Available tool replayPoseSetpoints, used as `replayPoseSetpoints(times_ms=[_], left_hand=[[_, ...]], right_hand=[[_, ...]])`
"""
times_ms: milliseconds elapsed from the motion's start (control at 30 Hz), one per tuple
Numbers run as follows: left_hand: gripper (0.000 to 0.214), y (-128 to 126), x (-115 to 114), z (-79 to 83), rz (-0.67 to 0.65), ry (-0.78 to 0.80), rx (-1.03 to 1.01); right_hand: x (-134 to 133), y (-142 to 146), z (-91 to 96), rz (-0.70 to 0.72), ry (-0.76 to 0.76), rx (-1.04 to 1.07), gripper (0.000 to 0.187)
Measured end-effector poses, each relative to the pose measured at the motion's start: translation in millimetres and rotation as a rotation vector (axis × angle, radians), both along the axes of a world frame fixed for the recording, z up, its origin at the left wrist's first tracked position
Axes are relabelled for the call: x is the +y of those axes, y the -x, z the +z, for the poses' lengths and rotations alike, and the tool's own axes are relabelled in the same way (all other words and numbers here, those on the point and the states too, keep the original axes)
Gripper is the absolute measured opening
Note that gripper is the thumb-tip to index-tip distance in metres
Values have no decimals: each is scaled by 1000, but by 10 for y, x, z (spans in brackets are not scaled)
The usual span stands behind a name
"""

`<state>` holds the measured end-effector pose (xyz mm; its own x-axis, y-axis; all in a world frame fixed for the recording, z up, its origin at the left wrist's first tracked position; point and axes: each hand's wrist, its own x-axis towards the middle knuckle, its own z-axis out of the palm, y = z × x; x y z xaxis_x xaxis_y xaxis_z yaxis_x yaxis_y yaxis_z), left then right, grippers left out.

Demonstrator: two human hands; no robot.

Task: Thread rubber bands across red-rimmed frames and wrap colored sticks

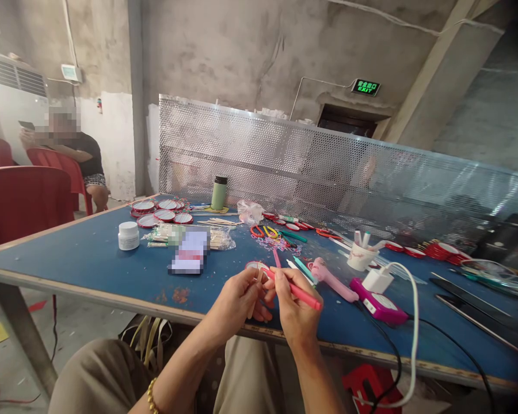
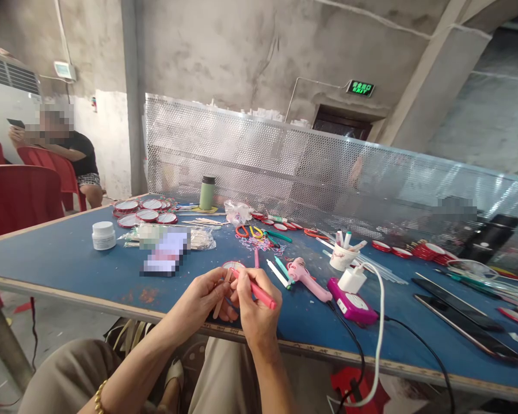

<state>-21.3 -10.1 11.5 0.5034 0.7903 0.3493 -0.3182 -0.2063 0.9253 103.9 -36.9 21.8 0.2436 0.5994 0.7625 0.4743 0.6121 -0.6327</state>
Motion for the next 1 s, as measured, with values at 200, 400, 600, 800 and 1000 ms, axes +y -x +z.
replayPoseSetpoints(times_ms=[200, 400, 600, 800, 1000], left_hand=[[34, 1, 0, 4, 2, 0, 12], [34, 3, -6, 5, -2, 10, 2], [33, 3, -16, 21, 3, 7, 4], [36, 1, -21, 27, 11, 12, 1], [34, 1, -12, 27, 10, 19, 13]], right_hand=[[3, -5, -14, -1, -21, 17, 25], [0, -11, -17, -1, -28, -27, 23], [1, -7, -8, -5, -18, -27, 24], [-1, -18, -20, -7, -11, -4, 24], [-2, -19, -27, -20, -20, 21, 24]])
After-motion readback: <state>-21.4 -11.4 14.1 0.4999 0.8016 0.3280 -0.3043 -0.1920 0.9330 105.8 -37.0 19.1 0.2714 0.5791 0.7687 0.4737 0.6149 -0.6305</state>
